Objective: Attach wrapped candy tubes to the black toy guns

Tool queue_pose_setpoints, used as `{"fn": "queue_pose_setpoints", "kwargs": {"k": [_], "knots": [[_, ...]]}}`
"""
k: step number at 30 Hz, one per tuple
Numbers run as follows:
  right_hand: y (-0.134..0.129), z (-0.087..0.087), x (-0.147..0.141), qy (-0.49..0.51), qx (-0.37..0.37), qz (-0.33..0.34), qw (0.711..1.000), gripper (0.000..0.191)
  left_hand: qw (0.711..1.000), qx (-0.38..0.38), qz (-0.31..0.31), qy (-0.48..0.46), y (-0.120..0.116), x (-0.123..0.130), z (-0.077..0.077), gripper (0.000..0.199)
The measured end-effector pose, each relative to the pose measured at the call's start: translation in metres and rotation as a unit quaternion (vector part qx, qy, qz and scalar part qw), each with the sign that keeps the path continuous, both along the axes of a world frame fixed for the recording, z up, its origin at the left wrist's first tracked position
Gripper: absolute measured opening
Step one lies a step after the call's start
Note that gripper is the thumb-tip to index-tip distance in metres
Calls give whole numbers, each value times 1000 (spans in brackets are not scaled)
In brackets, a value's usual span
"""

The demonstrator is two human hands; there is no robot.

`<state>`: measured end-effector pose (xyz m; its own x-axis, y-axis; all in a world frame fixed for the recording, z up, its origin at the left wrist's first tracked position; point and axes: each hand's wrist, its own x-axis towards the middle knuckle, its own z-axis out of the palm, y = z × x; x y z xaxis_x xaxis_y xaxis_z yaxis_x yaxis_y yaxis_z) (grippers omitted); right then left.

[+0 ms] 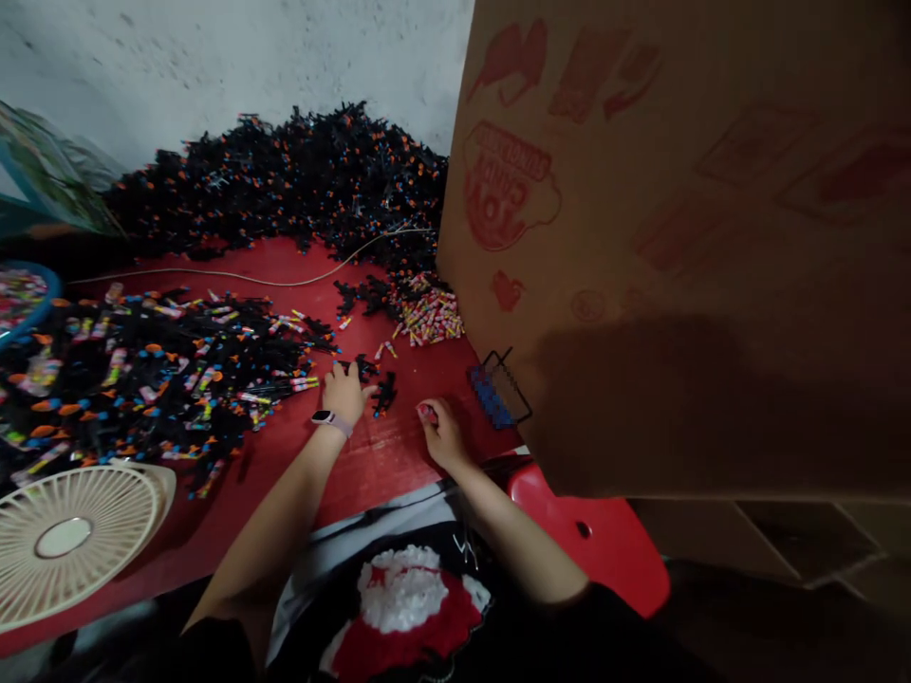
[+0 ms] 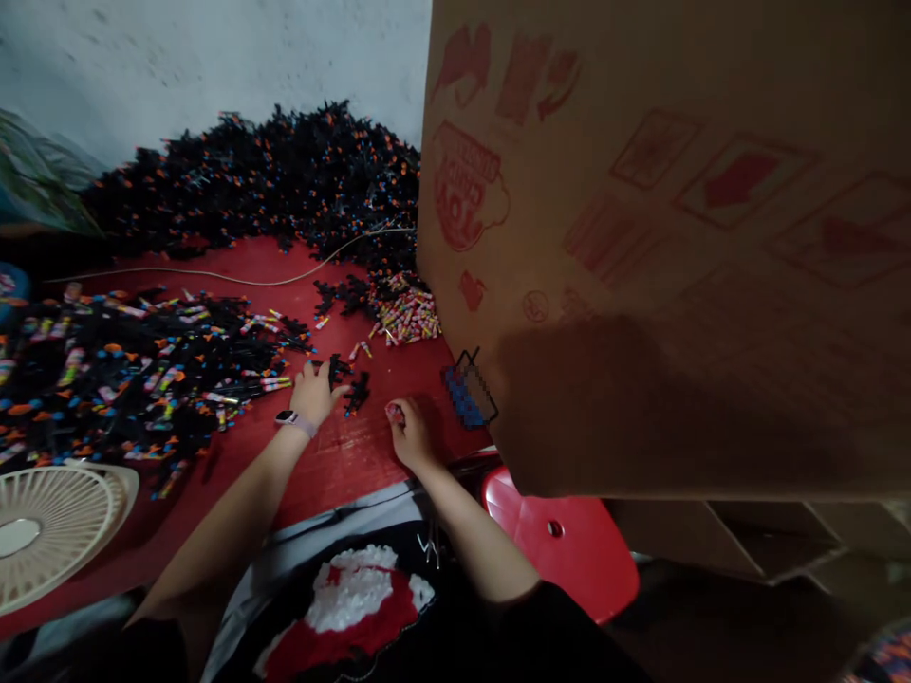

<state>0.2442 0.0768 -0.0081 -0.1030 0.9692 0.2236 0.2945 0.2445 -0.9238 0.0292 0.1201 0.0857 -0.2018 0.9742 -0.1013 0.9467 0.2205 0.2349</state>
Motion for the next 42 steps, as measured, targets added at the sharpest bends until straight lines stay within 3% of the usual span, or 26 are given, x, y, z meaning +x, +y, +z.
{"fn": "queue_pose_setpoints", "kwargs": {"k": [4,8,13,17,23,27,30,39,42], "knots": [[1,6,0,31,-14,-1,999,29,992,63,-6,-108,-9,-13,-17,56],[-6,16,-6,101,-87,14,991,40,956,141,-12,-258,-53,-25,-17,43],[-37,42,-19,169,-146,127,967,54,895,77,-84,-431,-132,-15,-9,32],[-59,65,-28,150,-153,201,956,49,904,78,-77,-414,-166,-7,3,23],[-65,95,-16,126,-144,235,953,37,910,148,-130,-364,-181,-14,24,26],[-62,109,-2,112,-166,271,942,32,912,152,-160,-345,-188,-16,42,30],[-61,119,3,95,-141,279,945,30,912,152,-166,-342,-189,-16,50,31],[-60,136,12,-4,-71,314,947,4,922,120,-214,-300,-191,-19,53,35],[-57,137,13,-57,-65,344,935,7,927,88,-251,-265,-193,-21,51,37]]}}
